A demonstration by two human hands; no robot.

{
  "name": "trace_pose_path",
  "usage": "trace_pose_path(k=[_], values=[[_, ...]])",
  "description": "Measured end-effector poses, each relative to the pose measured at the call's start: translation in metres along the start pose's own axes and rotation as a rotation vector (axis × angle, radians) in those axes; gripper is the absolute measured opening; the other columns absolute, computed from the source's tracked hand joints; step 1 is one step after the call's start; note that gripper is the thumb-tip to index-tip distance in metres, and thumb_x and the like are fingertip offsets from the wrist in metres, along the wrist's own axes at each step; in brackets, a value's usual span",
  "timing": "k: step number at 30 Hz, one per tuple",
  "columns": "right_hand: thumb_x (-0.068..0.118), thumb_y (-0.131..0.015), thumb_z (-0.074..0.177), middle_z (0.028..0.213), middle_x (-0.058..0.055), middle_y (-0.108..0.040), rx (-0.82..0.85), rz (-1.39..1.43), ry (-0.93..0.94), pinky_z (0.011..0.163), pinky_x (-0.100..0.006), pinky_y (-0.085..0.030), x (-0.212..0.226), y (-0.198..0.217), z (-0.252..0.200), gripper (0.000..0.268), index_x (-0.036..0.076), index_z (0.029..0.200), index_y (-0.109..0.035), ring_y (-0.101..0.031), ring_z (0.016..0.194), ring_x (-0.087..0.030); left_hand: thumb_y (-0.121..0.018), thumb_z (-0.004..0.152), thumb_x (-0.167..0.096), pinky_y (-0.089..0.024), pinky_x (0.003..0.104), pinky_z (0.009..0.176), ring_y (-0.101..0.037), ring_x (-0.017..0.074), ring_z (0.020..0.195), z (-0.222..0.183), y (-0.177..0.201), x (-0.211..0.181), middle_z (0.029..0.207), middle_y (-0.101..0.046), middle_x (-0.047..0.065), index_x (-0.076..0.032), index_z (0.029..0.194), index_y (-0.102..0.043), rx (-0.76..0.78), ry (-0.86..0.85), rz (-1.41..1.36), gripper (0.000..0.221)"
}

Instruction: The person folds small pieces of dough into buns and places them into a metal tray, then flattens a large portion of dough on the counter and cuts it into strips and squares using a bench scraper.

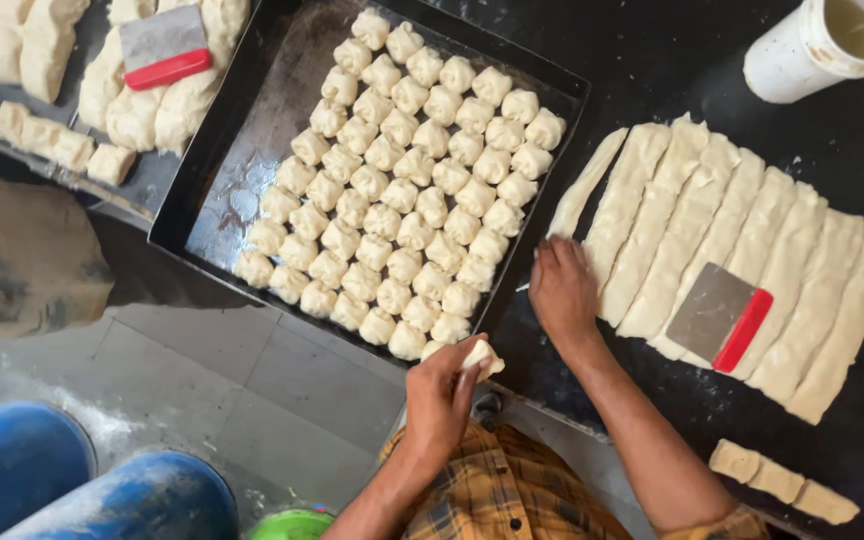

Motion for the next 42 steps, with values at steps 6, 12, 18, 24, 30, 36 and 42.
trace_pose_path(k=[6,12,18,24,30,36,42], values=[[0.016,-0.069,0.091,0.110,-0.019,-0.065,0.240,0.053,-0.133,0.081,-0.043,-0.055,0.018,-0.003,-0.053,0.028,-0.006,0.108,-0.068,-0.063,0.100,-0.036,-0.073,0.097,-0.013,-0.056,0.024,0.072,-0.067,0.0079,0.080,0.041,0.005,0.025,0.094,-0.079,0.011,0.001,0.125,-0.070,0.025,0.073,-0.322,0.032],[-0.003,-0.070,0.091,0.119,-0.015,-0.072,0.346,1.223,-0.739,0.088,-0.031,-0.057,-0.002,0.030,-0.104,0.040,0.003,0.130,-0.064,-0.069,0.104,-0.017,-0.066,0.100,-0.008,-0.053,0.024,0.075,-0.062,0.0084,0.085,0.051,-0.022,0.009,0.101,-0.073,0.005,0.008,0.127,-0.066,0.229,0.007,-0.628,0.032],[0.004,-0.073,0.090,0.120,-0.010,-0.071,0.123,0.934,-0.283,0.090,-0.031,-0.063,0.032,0.134,-0.072,0.035,0.002,0.124,-0.068,-0.072,0.108,-0.018,-0.059,0.100,-0.003,-0.054,0.024,0.085,-0.065,0.0091,0.097,0.021,-0.053,-0.031,0.111,-0.072,0.007,0.005,0.135,-0.061,0.403,-0.049,-0.581,0.036],[0.017,-0.081,0.080,0.113,-0.005,-0.068,-0.049,0.399,0.124,0.091,-0.036,-0.053,0.052,0.195,-0.085,0.034,0.009,0.113,-0.074,-0.066,0.104,-0.025,-0.054,0.100,-0.007,-0.057,0.026,0.097,-0.070,0.0126,0.112,-0.023,-0.086,-0.056,0.124,-0.071,0.009,0.006,0.145,-0.050,0.675,0.227,-0.926,0.047],[0.018,-0.065,0.091,0.103,-0.004,-0.073,0.312,1.104,-0.495,0.087,-0.033,-0.055,-0.020,0.161,-0.113,0.028,0.011,0.117,-0.075,-0.069,0.100,-0.016,-0.066,0.095,0.002,-0.055,0.026,0.080,-0.068,0.0113,0.097,-0.052,-0.106,-0.075,0.107,-0.074,0.012,-0.005,0.153,-0.038,0.643,-0.021,-0.574,0.065],[0.025,-0.077,0.085,0.105,0.006,-0.073,-0.081,0.456,0.150,0.098,-0.038,-0.047,0.004,0.201,-0.144,0.023,0.019,0.106,-0.078,-0.062,0.104,-0.011,-0.061,0.099,0.006,-0.060,0.028,0.081,-0.072,0.0141,0.095,-0.056,-0.139,-0.067,0.111,-0.076,0.015,0.010,0.129,-0.065,0.549,-0.040,-0.625,0.031],[0.018,-0.081,0.078,0.108,0.004,-0.071,-0.152,0.382,0.209,0.103,-0.047,-0.038,0.005,0.239,-0.164,0.027,0.020,0.104,-0.077,-0.057,0.110,-0.017,-0.055,0.097,0.000,-0.062,0.029,0.086,-0.074,0.0158,0.094,-0.081,-0.171,-0.064,0.109,-0.075,0.013,0.007,0.125,-0.063,0.676,0.312,-0.943,0.030]])
Point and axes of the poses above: each hand's wrist, its own z-axis towards the middle knuckle, its own y-axis out of the back of the hand, x = y × z, the point moved 9 cm from there along z, towards the middle knuckle
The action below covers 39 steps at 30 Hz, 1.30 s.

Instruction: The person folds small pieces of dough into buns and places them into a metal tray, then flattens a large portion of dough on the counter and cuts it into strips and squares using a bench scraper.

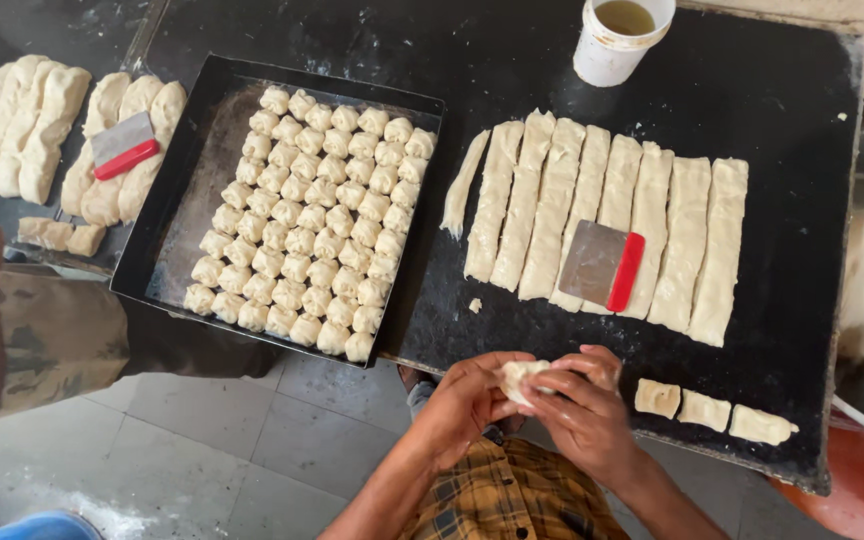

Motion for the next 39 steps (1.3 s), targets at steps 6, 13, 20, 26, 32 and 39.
trace_pose_path(k=[6,13,20,26,32,39], values=[[0.015,-0.083,0.081,0.133,-0.004,-0.057,-0.012,1.200,-0.798,0.095,-0.042,-0.054,-0.062,-0.031,-0.023,0.055,0.010,0.132,-0.062,-0.060,0.119,-0.020,-0.058,0.102,-0.004,-0.058,0.025,0.080,-0.068,0.0105,0.090,-0.025,-0.032,-0.032,0.109,-0.075,0.011,0.004,0.132,-0.066,0.082,-0.178,0.615,0.032],[0.011,-0.075,0.084,0.109,-0.014,-0.069,0.011,1.475,-1.158,0.083,-0.034,-0.058,-0.073,-0.082,-0.056,0.038,-0.004,0.119,-0.072,-0.068,0.098,-0.021,-0.072,0.093,-0.002,-0.060,0.027,0.080,-0.070,0.0107,0.097,-0.038,-0.018,-0.056,0.110,-0.073,0.009,0.007,0.122,-0.064,-0.041,-0.373,0.470,0.031],[0.010,-0.084,0.083,0.099,-0.004,-0.074,0.236,0.295,-0.358,0.074,-0.027,-0.056,-0.042,-0.066,0.018,0.020,0.013,0.102,-0.079,-0.072,0.090,-0.015,-0.069,0.095,-0.004,-0.060,0.027,0.075,-0.076,0.0129,0.088,-0.036,0.017,-0.059,0.097,-0.077,0.007,0.003,0.127,-0.067,-0.130,-0.235,0.888,0.032],[0.033,-0.078,0.063,0.131,-0.016,-0.058,0.077,0.037,0.100,0.096,-0.048,-0.046,0.018,-0.063,0.048,0.055,0.017,0.115,-0.076,-0.053,0.114,-0.034,-0.056,0.099,-0.004,-0.054,0.021,0.074,-0.069,0.0061,0.089,-0.021,0.067,-0.038,0.105,-0.073,0.001,-0.001,0.140,-0.060,-0.178,-0.144,0.032,0.041],[0.017,-0.084,0.076,0.141,-0.011,-0.054,0.118,0.142,0.068,0.104,-0.044,-0.046,0.014,-0.074,0.059,0.042,0.023,0.116,-0.070,-0.055,0.125,-0.030,-0.058,0.104,-0.006,-0.044,0.020,0.059,-0.059,0.0037,0.076,-0.027,0.063,-0.050,0.103,-0.072,0.003,0.000,0.134,-0.061,-0.070,-0.239,0.208,0.030],[0.007,-0.082,0.072,0.132,-0.018,-0.062,0.264,1.504,-1.295,0.096,-0.047,-0.053,-0.043,-0.154,-0.001,0.080,0.007,0.145,-0.049,-0.064,0.108,-0.029,-0.067,0.097,-0.007,-0.047,0.026,0.062,-0.059,0.0124,0.074,-0.042,0.049,-0.087,0.100,-0.074,0.014,0.000,0.130,-0.070,-0.092,-0.467,0.802,0.034]])
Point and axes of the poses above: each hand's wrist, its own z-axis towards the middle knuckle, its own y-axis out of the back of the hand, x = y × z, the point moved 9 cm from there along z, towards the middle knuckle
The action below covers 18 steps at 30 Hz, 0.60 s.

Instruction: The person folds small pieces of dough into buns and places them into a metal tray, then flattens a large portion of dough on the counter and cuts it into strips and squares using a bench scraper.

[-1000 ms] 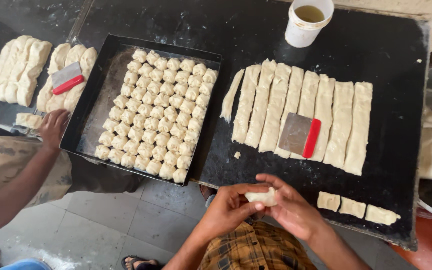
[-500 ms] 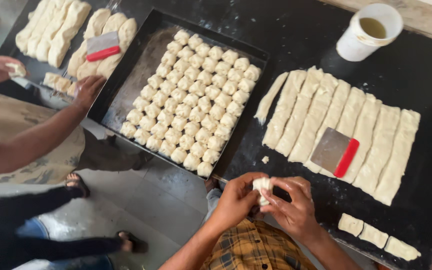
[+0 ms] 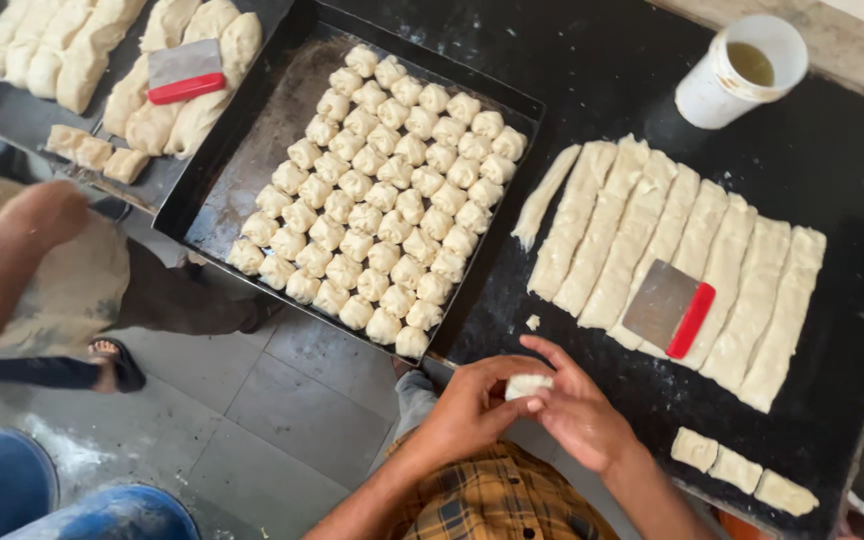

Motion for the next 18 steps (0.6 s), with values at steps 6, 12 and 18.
trace_pose_path(k=[6,12,18], values=[[-0.003,-0.073,0.084,0.123,-0.019,-0.072,-0.029,-0.617,0.173,0.092,-0.034,-0.059,0.026,0.014,0.006,0.050,0.001,0.133,-0.065,-0.070,0.110,-0.022,-0.057,0.106,-0.026,-0.059,0.028,0.080,-0.071,0.0156,0.094,-0.008,0.011,0.027,0.115,-0.073,0.016,0.000,0.139,-0.052,-0.126,0.057,-0.286,0.042],[-0.004,-0.072,0.087,0.123,-0.008,-0.070,0.196,-1.018,0.191,0.086,-0.029,-0.058,0.045,-0.064,0.100,0.038,-0.001,0.124,-0.072,-0.067,0.103,-0.014,-0.044,0.107,-0.035,-0.059,0.032,0.092,-0.068,0.0210,0.112,-0.036,0.068,0.080,0.141,-0.059,0.013,-0.005,0.149,-0.034,-0.450,0.049,-0.746,0.053],[0.001,-0.072,0.091,0.112,0.003,-0.070,0.455,-1.307,0.161,0.084,-0.024,-0.055,0.006,-0.218,0.255,0.038,0.003,0.129,-0.068,-0.061,0.095,-0.005,-0.052,0.111,-0.029,-0.052,0.036,0.105,-0.063,0.0196,0.120,-0.101,0.135,0.124,0.136,-0.064,0.013,-0.002,0.139,-0.052,-0.651,0.075,-0.709,0.039]])
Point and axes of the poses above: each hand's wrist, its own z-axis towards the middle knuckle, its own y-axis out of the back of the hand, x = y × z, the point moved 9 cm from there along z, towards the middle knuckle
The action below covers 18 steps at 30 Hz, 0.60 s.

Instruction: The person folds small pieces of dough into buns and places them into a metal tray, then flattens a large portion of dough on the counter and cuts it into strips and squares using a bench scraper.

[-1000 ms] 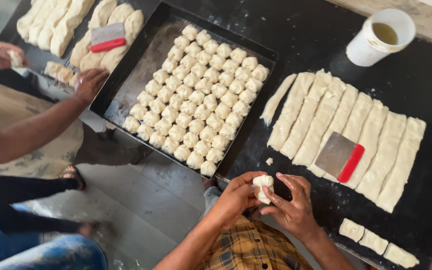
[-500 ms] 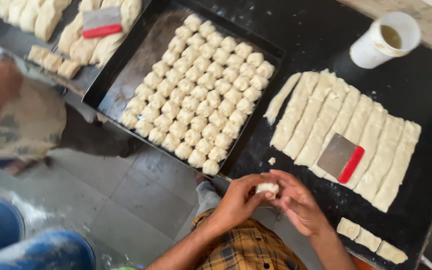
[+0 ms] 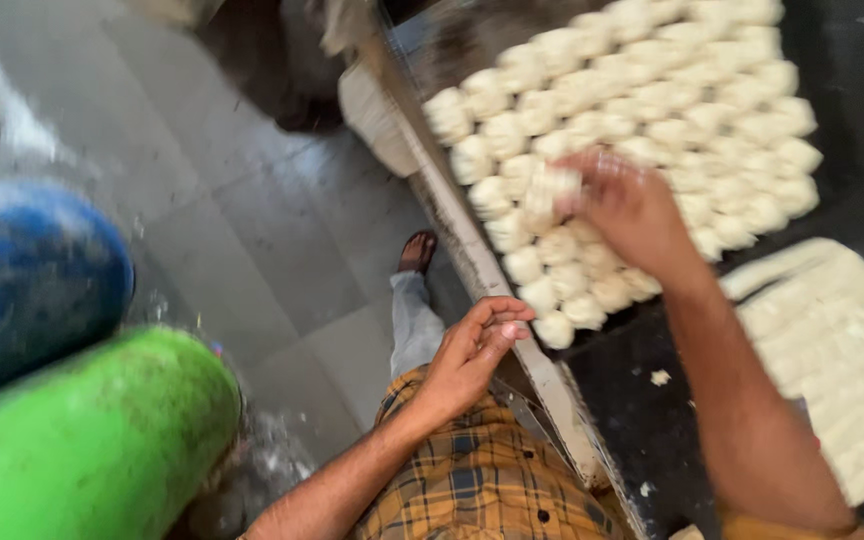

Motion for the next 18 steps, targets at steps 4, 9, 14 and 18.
trace_pose_path(k=[4,9,14,18], values=[[0.003,-0.071,0.101,0.119,-0.001,-0.069,0.167,-0.100,0.416,0.098,-0.028,-0.055,0.066,-0.048,0.122,0.031,0.000,0.131,-0.063,-0.065,0.110,-0.008,-0.053,0.109,-0.028,-0.052,0.035,0.104,-0.063,0.0171,0.123,-0.007,0.047,-0.002,0.133,-0.065,0.008,-0.005,0.135,-0.056,-0.089,0.074,0.048,0.035],[0.014,-0.079,0.105,0.100,-0.005,-0.069,0.143,-0.335,0.200,0.075,-0.029,-0.053,0.039,-0.082,0.186,0.025,-0.003,0.118,-0.067,-0.064,0.088,-0.012,-0.053,0.109,-0.024,-0.051,0.033,0.107,-0.062,0.0156,0.124,-0.003,0.076,-0.013,0.134,-0.064,0.006,-0.005,0.136,-0.056,-0.170,0.075,-0.064,0.032],[0.008,-0.091,0.088,0.099,-0.016,-0.068,-0.172,-0.551,0.674,0.078,-0.035,-0.052,0.097,-0.076,0.140,0.040,-0.008,0.117,-0.068,-0.064,0.090,-0.025,-0.054,0.110,-0.021,-0.048,0.033,0.106,-0.060,0.0146,0.121,0.004,0.071,-0.018,0.133,-0.064,0.007,-0.004,0.135,-0.056,-0.130,0.087,-0.062,0.030],[0.003,-0.088,0.092,0.105,-0.014,-0.066,-0.540,-0.335,0.495,0.084,-0.030,-0.050,0.104,0.003,0.033,0.029,-0.004,0.113,-0.069,-0.062,0.095,-0.025,-0.054,0.109,-0.023,-0.050,0.031,0.103,-0.061,0.0120,0.117,0.020,0.042,-0.022,0.130,-0.066,0.005,-0.005,0.135,-0.056,0.013,0.100,0.035,0.032]])
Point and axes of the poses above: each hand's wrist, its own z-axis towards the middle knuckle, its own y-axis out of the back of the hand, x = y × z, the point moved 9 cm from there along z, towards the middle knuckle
